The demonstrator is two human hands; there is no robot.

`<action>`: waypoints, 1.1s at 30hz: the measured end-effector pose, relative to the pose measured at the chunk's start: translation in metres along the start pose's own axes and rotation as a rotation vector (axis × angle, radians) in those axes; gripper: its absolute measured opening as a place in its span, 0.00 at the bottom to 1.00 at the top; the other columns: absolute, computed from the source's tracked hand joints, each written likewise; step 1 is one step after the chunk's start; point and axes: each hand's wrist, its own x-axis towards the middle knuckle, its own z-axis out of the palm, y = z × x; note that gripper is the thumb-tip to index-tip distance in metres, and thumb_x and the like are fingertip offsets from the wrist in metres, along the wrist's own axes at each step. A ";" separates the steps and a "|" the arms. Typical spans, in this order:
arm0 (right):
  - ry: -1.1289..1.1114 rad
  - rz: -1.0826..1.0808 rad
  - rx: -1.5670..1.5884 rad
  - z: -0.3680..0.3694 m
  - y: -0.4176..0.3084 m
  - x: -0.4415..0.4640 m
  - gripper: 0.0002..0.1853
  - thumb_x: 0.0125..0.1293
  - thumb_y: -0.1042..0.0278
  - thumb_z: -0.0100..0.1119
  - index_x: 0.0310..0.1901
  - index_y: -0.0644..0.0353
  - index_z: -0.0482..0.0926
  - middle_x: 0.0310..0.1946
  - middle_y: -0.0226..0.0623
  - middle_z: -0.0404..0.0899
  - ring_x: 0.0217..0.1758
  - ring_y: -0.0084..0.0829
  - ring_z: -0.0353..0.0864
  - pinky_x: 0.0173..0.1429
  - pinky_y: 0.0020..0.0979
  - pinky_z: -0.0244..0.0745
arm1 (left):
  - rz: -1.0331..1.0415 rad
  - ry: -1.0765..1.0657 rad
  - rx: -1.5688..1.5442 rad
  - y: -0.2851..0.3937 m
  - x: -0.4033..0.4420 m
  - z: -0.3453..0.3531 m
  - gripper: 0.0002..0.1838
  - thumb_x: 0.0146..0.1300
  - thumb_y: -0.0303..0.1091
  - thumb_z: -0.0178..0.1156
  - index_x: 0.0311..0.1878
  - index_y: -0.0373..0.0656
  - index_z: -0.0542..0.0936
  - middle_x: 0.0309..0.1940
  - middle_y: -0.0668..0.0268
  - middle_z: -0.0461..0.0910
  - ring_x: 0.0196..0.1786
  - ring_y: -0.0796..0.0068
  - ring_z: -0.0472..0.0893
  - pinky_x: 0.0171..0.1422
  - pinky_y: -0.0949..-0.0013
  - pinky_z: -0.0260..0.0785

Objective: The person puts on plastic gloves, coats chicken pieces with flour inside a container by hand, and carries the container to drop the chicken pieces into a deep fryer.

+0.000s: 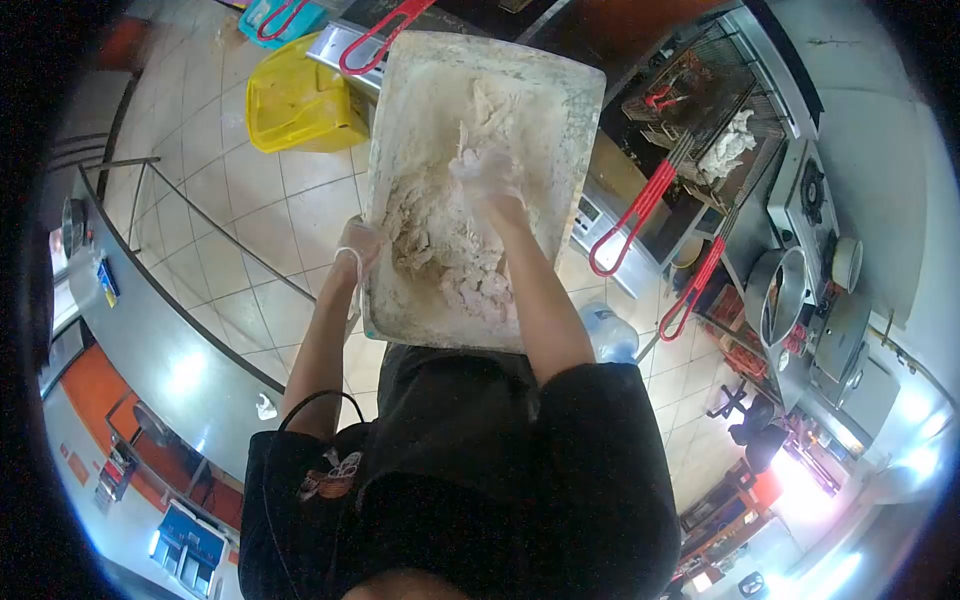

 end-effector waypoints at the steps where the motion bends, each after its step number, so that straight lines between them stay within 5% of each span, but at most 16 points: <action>1: -0.113 0.051 0.141 -0.013 -0.005 -0.006 0.09 0.52 0.70 0.52 0.36 0.59 0.77 0.32 0.37 0.78 0.32 0.34 0.76 0.39 0.31 0.72 | 0.068 0.006 0.071 -0.004 0.001 0.003 0.09 0.51 0.31 0.50 0.27 0.37 0.77 0.22 0.62 0.78 0.26 0.70 0.77 0.30 0.70 0.68; 3: -0.044 -0.129 0.053 -0.063 -0.020 -0.033 0.09 0.51 0.71 0.52 0.35 0.62 0.76 0.32 0.37 0.77 0.32 0.32 0.76 0.38 0.29 0.72 | 0.126 0.007 0.133 0.004 -0.004 0.001 0.09 0.52 0.29 0.48 0.27 0.38 0.77 0.23 0.62 0.78 0.27 0.69 0.77 0.30 0.69 0.68; 5: 0.114 -0.163 0.246 -0.124 -0.038 -0.056 0.09 0.50 0.73 0.53 0.35 0.63 0.75 0.32 0.37 0.77 0.32 0.28 0.76 0.37 0.26 0.72 | -0.154 -0.031 -0.285 0.009 -0.006 -0.003 0.09 0.52 0.30 0.48 0.26 0.38 0.77 0.22 0.60 0.78 0.26 0.68 0.77 0.28 0.68 0.67; 7: 0.196 0.112 1.203 -0.165 -0.017 -0.059 0.11 0.48 0.78 0.55 0.36 0.63 0.74 0.32 0.36 0.77 0.31 0.25 0.76 0.35 0.27 0.72 | -0.321 -0.031 -0.428 -0.033 -0.002 0.022 0.08 0.53 0.32 0.53 0.31 0.36 0.75 0.21 0.64 0.75 0.24 0.72 0.74 0.25 0.69 0.65; 10: 0.578 0.199 0.397 -0.246 0.035 -0.061 0.09 0.50 0.72 0.53 0.35 0.60 0.78 0.35 0.41 0.77 0.36 0.33 0.77 0.40 0.28 0.70 | -0.400 -0.075 -0.543 -0.064 0.014 0.044 0.09 0.52 0.31 0.56 0.35 0.37 0.74 0.19 0.70 0.72 0.22 0.77 0.70 0.22 0.71 0.62; 14: 0.656 0.110 -0.497 -0.303 0.167 -0.018 0.14 0.51 0.63 0.55 0.38 0.60 0.78 0.37 0.40 0.78 0.39 0.31 0.77 0.43 0.27 0.69 | -0.472 -0.093 -0.650 -0.053 0.009 0.036 0.06 0.50 0.29 0.57 0.32 0.38 0.74 0.21 0.69 0.73 0.22 0.78 0.69 0.22 0.72 0.61; 15: 0.602 0.357 0.001 -0.309 0.170 -0.009 0.14 0.53 0.61 0.56 0.39 0.59 0.77 0.39 0.39 0.77 0.41 0.26 0.75 0.47 0.23 0.66 | -0.584 -0.024 -0.700 -0.046 0.002 0.030 0.06 0.49 0.28 0.57 0.31 0.38 0.74 0.22 0.68 0.73 0.22 0.78 0.69 0.22 0.71 0.61; 16: 0.423 0.001 0.525 -0.317 0.252 0.018 0.17 0.53 0.57 0.58 0.42 0.59 0.77 0.38 0.36 0.77 0.41 0.25 0.74 0.48 0.23 0.65 | -0.523 -0.057 -0.735 -0.003 -0.006 -0.002 0.07 0.48 0.28 0.57 0.31 0.37 0.74 0.24 0.67 0.73 0.23 0.79 0.69 0.22 0.71 0.61; 17: 0.409 0.161 0.672 -0.320 0.238 0.021 0.22 0.54 0.57 0.58 0.48 0.61 0.73 0.40 0.37 0.76 0.43 0.26 0.73 0.49 0.23 0.64 | -0.552 -0.027 -0.727 0.013 -0.011 -0.004 0.07 0.48 0.28 0.57 0.31 0.37 0.74 0.24 0.67 0.73 0.23 0.79 0.69 0.22 0.71 0.61; 19: 0.412 0.115 -0.013 -0.318 0.245 0.032 0.28 0.54 0.56 0.57 0.54 0.65 0.67 0.47 0.42 0.73 0.49 0.30 0.72 0.51 0.25 0.64 | -0.569 0.060 -0.572 0.023 -0.011 -0.013 0.07 0.47 0.29 0.57 0.31 0.37 0.74 0.23 0.68 0.73 0.22 0.79 0.69 0.23 0.71 0.61; 22: 0.459 0.302 0.193 -0.321 0.140 0.011 0.29 0.54 0.54 0.56 0.54 0.65 0.67 0.49 0.42 0.72 0.50 0.32 0.72 0.52 0.27 0.63 | -0.317 -0.041 -0.396 -0.038 -0.006 0.022 0.08 0.47 0.29 0.58 0.31 0.37 0.74 0.21 0.68 0.73 0.22 0.79 0.69 0.23 0.71 0.61; 24: 0.411 0.314 0.212 -0.300 0.011 -0.029 0.26 0.52 0.57 0.58 0.51 0.64 0.71 0.48 0.48 0.73 0.50 0.36 0.73 0.53 0.28 0.63 | -0.326 -0.002 -0.479 -0.031 -0.007 0.021 0.08 0.46 0.29 0.58 0.30 0.37 0.74 0.20 0.68 0.72 0.21 0.79 0.68 0.23 0.71 0.60; 26: 0.463 -0.472 -0.812 -0.263 -0.036 -0.050 0.18 0.48 0.69 0.55 0.44 0.59 0.75 0.41 0.46 0.75 0.43 0.44 0.74 0.48 0.35 0.69 | -0.433 0.091 -0.601 -0.006 -0.009 0.010 0.08 0.46 0.29 0.58 0.30 0.36 0.74 0.19 0.69 0.72 0.21 0.79 0.68 0.22 0.71 0.60; 29: 0.042 0.092 -0.162 -0.167 -0.090 -0.027 0.20 0.56 0.53 0.50 0.43 0.61 0.73 0.38 0.45 0.75 0.41 0.44 0.75 0.42 0.38 0.71 | -0.534 0.026 -0.549 0.012 -0.014 -0.007 0.10 0.44 0.31 0.56 0.29 0.34 0.74 0.21 0.60 0.76 0.24 0.75 0.74 0.29 0.67 0.64; 31: 0.091 0.376 0.023 -0.080 -0.074 0.013 0.28 0.53 0.45 0.49 0.37 0.69 0.75 0.34 0.50 0.76 0.40 0.47 0.75 0.46 0.39 0.68 | -0.566 -0.047 -0.557 0.013 -0.009 -0.010 0.11 0.45 0.32 0.56 0.30 0.34 0.75 0.22 0.60 0.77 0.26 0.75 0.74 0.29 0.67 0.64; 33: 0.208 0.210 -0.237 -0.004 -0.022 0.040 0.27 0.53 0.46 0.50 0.36 0.69 0.75 0.33 0.50 0.76 0.39 0.46 0.75 0.45 0.39 0.69 | -0.540 -0.035 -0.531 0.019 -0.011 -0.011 0.12 0.45 0.32 0.56 0.32 0.34 0.74 0.22 0.62 0.75 0.24 0.75 0.73 0.27 0.68 0.64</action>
